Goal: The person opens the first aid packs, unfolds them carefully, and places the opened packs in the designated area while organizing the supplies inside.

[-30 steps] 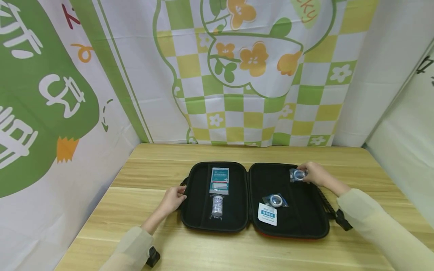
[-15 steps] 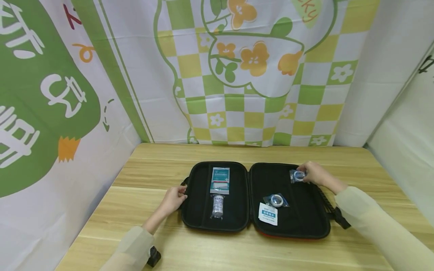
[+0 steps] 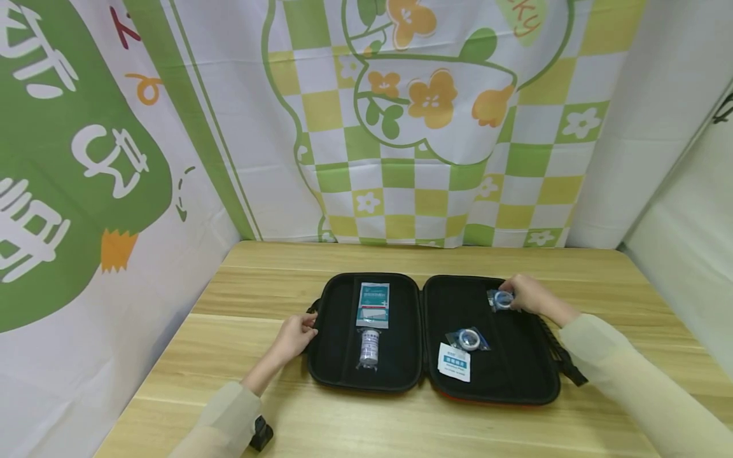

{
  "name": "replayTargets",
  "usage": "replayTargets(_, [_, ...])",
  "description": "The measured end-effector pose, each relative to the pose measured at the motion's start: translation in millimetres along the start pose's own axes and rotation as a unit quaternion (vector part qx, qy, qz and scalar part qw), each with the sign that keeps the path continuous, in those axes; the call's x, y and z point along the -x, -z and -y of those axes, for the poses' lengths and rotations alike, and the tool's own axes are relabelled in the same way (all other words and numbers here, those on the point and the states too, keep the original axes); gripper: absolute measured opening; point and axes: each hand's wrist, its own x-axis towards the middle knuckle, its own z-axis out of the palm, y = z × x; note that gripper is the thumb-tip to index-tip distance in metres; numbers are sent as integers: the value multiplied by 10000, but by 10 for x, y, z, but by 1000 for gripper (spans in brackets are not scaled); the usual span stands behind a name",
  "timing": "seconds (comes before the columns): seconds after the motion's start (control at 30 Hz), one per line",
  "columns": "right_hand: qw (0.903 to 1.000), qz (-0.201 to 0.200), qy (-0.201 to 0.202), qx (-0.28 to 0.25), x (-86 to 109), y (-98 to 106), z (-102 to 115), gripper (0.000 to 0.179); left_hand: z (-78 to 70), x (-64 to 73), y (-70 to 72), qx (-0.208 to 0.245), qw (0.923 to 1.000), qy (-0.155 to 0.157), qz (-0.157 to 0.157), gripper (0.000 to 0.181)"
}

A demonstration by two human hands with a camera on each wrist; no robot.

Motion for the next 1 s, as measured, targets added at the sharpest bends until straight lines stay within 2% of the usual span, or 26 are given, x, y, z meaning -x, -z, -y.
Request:
replayTargets(0.07, [9999,39,-135,55,-33,-46,-61,30,0,2,0,-6,10000,-19,-5,33])
replayTargets(0.13, [9999,40,-124,12,-95,-142,-227,31,-3,5,-1,6,10000,-25,-10,33])
replayTargets(0.23, [9989,-125,296,-338,-241,-395,-689,34,-7,10,-1,-7,10000,-42,-8,33])
replayTargets(0.27, [9965,-233,586,-555,-305,-499,-874,35,-8,11,-1,-2,10000,-41,-5,33])
replayTargets(0.33, [9955,-194,640,-664,-347,-552,-972,36,-9,12,0,7,10000,-37,6,33])
replayTargets(0.4, [9956,-159,613,-695,-340,-511,-886,36,-10,14,2,-7,10000,-47,5,33])
replayTargets(0.5, [9991,95,134,-391,-213,-261,-410,34,-8,15,4,-18,10000,-41,-2,33])
replayTargets(0.63, [9994,195,32,-295,-130,-97,-61,31,-10,13,8,-16,10000,-24,-11,33])
replayTargets(0.77, [9991,192,-50,-367,-137,-76,52,31,-11,11,7,-25,10000,-59,-24,33])
replayTargets(1.0, [9982,40,-106,-585,-166,-121,57,31,-8,20,1,-24,9999,-89,-53,33])
